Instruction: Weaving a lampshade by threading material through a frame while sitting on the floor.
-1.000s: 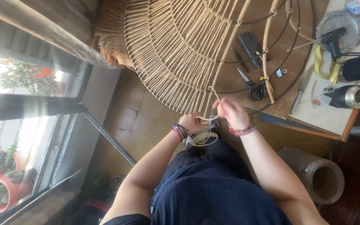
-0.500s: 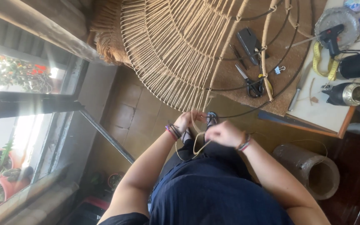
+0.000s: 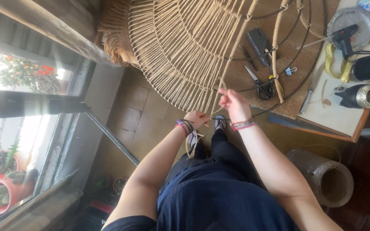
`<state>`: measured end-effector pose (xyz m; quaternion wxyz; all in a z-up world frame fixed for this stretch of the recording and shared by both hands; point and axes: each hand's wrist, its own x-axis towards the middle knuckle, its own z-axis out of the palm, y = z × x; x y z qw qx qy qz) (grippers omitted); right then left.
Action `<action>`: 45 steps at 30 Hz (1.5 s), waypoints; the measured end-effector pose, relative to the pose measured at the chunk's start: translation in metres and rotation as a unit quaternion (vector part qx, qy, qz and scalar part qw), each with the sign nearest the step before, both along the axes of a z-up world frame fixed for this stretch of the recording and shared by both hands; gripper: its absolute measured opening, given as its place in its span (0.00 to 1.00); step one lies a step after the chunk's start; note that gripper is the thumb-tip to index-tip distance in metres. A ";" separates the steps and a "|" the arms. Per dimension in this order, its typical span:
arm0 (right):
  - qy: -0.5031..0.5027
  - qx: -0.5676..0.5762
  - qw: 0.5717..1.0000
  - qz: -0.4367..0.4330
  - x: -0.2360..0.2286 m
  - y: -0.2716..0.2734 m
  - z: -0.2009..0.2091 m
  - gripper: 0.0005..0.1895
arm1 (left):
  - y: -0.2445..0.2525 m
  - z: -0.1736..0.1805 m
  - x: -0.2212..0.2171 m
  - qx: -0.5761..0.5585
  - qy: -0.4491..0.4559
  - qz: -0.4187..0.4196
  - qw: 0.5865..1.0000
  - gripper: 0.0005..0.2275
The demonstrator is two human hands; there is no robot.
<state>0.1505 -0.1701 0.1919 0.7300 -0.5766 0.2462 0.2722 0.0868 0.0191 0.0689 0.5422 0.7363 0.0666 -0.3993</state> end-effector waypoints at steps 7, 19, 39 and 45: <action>-0.306 -0.204 0.805 0.466 -0.046 -0.049 0.015 0.07 | -0.016 0.048 -0.011 0.070 -0.050 0.030 0.996 0.16; -0.019 0.178 0.966 0.185 -0.021 -0.024 -0.010 0.38 | -0.012 0.042 -0.024 0.269 -0.166 -0.028 0.948 0.12; -0.285 -0.036 0.907 0.308 -0.057 -0.008 -0.028 0.18 | -0.032 -0.041 -0.043 0.009 0.025 0.258 0.966 0.12; -0.267 -0.339 0.847 0.311 -0.031 -0.023 -0.060 0.08 | -0.025 0.024 -0.030 -0.149 0.080 0.320 0.932 0.15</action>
